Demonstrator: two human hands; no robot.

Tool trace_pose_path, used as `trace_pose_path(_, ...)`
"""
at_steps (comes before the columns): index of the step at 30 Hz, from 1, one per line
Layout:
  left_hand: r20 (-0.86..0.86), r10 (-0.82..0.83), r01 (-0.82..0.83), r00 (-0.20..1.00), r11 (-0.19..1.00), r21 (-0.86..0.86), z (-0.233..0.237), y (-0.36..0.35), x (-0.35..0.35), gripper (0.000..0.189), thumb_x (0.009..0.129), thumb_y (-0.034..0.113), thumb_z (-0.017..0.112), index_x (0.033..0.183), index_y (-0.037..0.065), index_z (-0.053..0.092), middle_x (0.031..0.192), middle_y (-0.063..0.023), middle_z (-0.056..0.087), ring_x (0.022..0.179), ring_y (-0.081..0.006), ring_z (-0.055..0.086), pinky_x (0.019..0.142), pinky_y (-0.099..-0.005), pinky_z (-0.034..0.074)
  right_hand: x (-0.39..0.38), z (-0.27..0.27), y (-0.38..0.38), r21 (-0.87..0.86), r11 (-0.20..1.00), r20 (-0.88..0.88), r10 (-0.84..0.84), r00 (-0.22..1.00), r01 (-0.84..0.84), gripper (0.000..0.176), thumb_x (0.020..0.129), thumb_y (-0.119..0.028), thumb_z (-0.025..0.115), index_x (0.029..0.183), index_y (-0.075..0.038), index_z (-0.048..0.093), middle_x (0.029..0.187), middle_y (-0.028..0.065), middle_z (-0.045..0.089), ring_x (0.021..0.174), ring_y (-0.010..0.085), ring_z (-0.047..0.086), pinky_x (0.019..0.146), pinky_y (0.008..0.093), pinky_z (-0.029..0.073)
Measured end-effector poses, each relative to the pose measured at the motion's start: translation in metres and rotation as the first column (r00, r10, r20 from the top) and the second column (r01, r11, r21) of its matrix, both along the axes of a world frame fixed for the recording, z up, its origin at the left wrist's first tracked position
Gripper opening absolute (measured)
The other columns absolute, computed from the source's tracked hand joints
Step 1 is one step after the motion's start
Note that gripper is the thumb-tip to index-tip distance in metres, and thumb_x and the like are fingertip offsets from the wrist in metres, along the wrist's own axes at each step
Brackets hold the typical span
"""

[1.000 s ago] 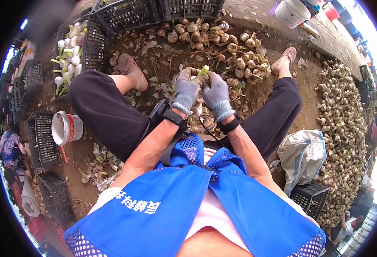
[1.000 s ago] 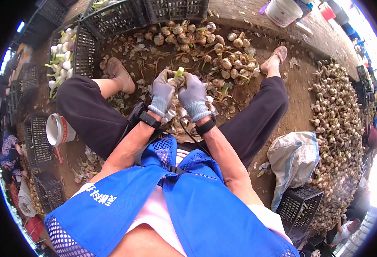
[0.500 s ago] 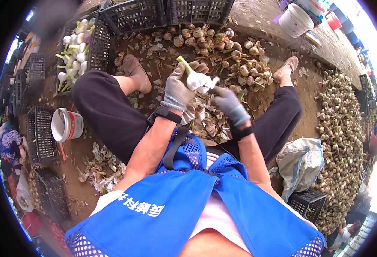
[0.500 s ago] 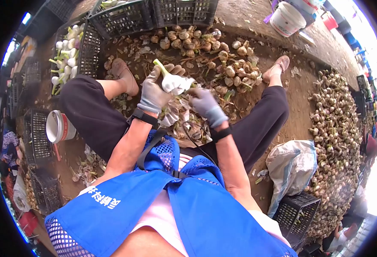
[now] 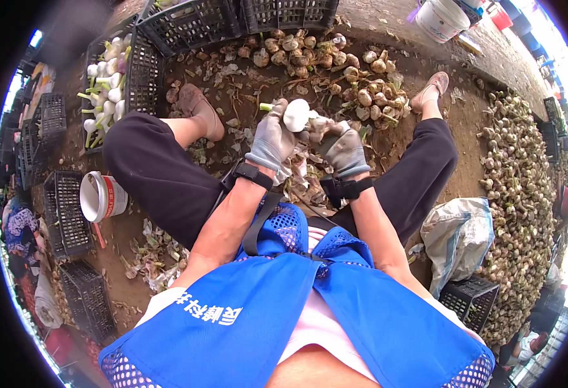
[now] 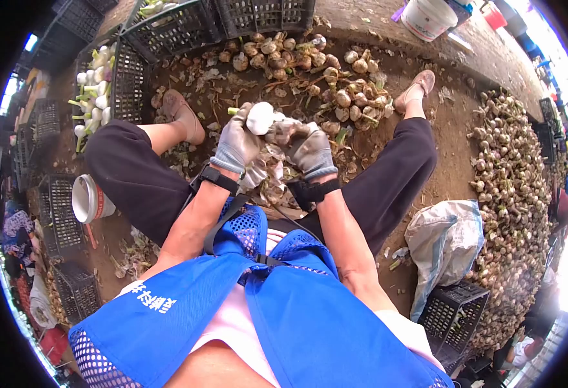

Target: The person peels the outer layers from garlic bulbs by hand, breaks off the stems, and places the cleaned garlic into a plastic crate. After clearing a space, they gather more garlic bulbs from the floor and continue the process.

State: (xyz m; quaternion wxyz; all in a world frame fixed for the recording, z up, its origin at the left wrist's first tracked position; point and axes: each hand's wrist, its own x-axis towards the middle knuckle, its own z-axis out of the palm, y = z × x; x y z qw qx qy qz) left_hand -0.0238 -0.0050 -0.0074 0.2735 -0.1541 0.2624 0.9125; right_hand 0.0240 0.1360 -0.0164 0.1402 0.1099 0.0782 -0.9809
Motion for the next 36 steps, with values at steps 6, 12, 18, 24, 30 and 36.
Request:
trace_pose_path(6,0.051,0.036,-0.040,0.998,0.997,0.068,0.002,-0.002,-0.007,0.019,0.086,0.014,0.045,0.094,0.000,0.053,0.093,-0.0126,0.059,0.087,-0.0260,0.058,0.081,-0.0379,0.048,0.010,-0.003,-0.003,0.789,-0.606,-0.030,0.125,0.992,0.100,0.047,0.076,-0.014,0.058,0.120,-0.002,0.047,0.115,0.0205,0.053,0.104,0.0324,0.053,0.089,0.0331,0.042)
trace_pose_path(12,-0.111,-0.030,0.007,0.993,0.981,-0.195,0.008,-0.008,-0.001,0.033,0.088,0.035,0.051,0.079,0.003,0.054,0.072,-0.0086,0.058,0.063,-0.0186,0.058,0.057,-0.0281,0.050,0.006,0.044,-0.031,0.484,-0.821,-0.061,0.315,0.947,0.304,0.042,0.070,-0.009,0.056,0.112,-0.007,0.050,0.105,0.0156,0.057,0.091,0.0293,0.059,0.074,0.0375,0.047)
trace_pose_path(18,0.025,0.119,-0.116,0.993,0.987,-0.115,-0.010,-0.027,-0.013,0.040,0.086,0.041,0.052,0.072,0.003,0.057,0.081,-0.0176,0.064,0.067,-0.0272,0.063,0.057,-0.0362,0.053,0.028,-0.036,-0.043,0.610,-0.769,0.514,0.567,0.643,0.189,0.025,0.077,-0.029,0.053,0.071,-0.008,0.064,0.072,0.0162,0.062,0.074,0.0330,0.061,0.066,0.0403,0.048)
trace_pose_path(24,-0.197,-0.171,0.092,0.965,0.929,-0.357,-0.024,-0.043,-0.007,0.040,0.092,0.041,0.041,0.089,0.005,0.058,0.083,-0.0082,0.062,0.074,-0.0174,0.060,0.067,-0.0320,0.050,-0.001,-0.015,-0.028,0.954,-0.178,-0.151,0.411,0.899,0.241,0.056,0.076,-0.027,0.062,0.122,0.000,0.044,0.110,0.0160,0.056,0.101,0.0304,0.055,0.083,0.0358,0.045)
trace_pose_path(30,-0.049,0.084,-0.095,0.995,0.944,-0.316,-0.045,-0.016,-0.005,0.026,0.086,0.031,0.055,0.094,0.007,0.057,0.090,-0.0030,0.056,0.080,-0.0147,0.053,0.077,-0.0294,0.043,-0.019,-0.051,-0.017,0.238,0.948,0.393,0.104,0.914,-0.210,0.028,0.075,-0.011,0.053,0.101,-0.001,0.053,0.098,0.0123,0.060,0.080,0.0247,0.062,0.068,0.0347,0.052)
trace_pose_path(36,0.227,0.139,-0.050,0.964,0.933,-0.357,-0.061,-0.035,-0.006,0.025,0.084,0.031,0.056,0.088,0.007,0.059,0.083,-0.0071,0.060,0.080,-0.0216,0.055,0.074,-0.0371,0.044,-0.149,0.034,0.017,0.300,0.930,-0.177,-0.165,0.970,0.213,0.033,0.091,-0.022,0.044,0.116,0.001,0.046,0.103,0.0102,0.058,0.089,0.0225,0.059,0.075,0.0305,0.051)
